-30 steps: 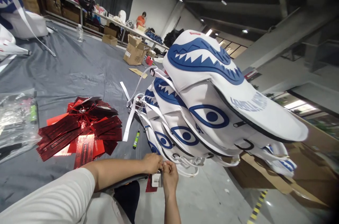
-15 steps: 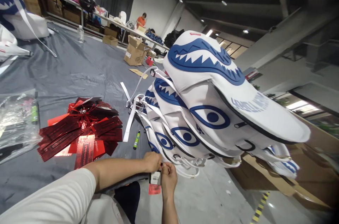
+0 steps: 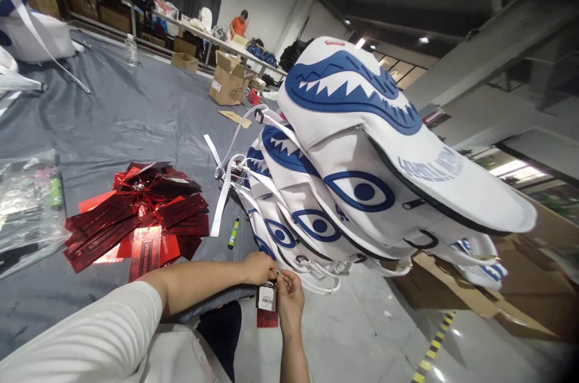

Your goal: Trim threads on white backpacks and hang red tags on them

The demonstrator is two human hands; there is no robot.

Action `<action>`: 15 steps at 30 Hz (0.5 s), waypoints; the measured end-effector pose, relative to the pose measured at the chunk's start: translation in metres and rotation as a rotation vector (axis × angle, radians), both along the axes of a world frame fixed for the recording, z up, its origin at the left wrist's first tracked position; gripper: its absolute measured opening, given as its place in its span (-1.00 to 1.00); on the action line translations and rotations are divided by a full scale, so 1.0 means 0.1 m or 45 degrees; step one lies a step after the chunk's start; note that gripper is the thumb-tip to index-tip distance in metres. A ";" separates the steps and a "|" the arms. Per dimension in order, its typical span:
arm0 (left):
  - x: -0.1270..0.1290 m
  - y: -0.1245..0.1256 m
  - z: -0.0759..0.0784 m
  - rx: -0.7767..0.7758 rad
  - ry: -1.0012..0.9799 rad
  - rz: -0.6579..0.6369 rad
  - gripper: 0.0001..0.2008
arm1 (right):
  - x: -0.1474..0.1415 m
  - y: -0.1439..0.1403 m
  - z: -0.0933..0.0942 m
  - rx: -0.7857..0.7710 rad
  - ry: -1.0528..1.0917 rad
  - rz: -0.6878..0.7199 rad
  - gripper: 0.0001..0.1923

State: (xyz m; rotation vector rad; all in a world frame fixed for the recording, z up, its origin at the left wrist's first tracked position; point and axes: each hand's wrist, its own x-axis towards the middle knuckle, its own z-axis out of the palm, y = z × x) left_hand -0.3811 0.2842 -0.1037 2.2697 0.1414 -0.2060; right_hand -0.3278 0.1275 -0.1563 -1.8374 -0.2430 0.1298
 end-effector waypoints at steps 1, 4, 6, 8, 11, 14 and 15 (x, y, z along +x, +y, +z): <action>0.00 0.00 0.00 0.013 -0.006 0.018 -0.88 | 0.00 0.00 -0.01 0.003 0.003 -0.008 -0.55; -0.01 -0.01 0.00 0.031 -0.029 0.021 -0.83 | -0.01 0.00 -0.03 0.010 0.000 -0.037 -0.57; -0.01 -0.03 -0.01 0.036 -0.043 -0.016 -0.85 | -0.02 0.01 -0.04 0.015 -0.005 -0.056 -0.56; -0.01 -0.04 -0.01 0.059 -0.049 -0.013 -0.88 | -0.03 0.02 -0.03 0.017 -0.008 -0.068 -0.54; -0.02 -0.06 -0.01 0.098 -0.062 0.028 -0.85 | -0.04 0.03 -0.02 0.015 -0.008 -0.082 -0.55; -0.02 -0.06 -0.02 0.098 -0.077 -0.016 -0.83 | -0.05 0.02 -0.01 0.008 -0.017 -0.106 -0.56; -0.03 -0.05 -0.02 0.101 -0.083 -0.031 -0.83 | -0.05 0.02 0.00 0.004 -0.020 -0.114 -0.56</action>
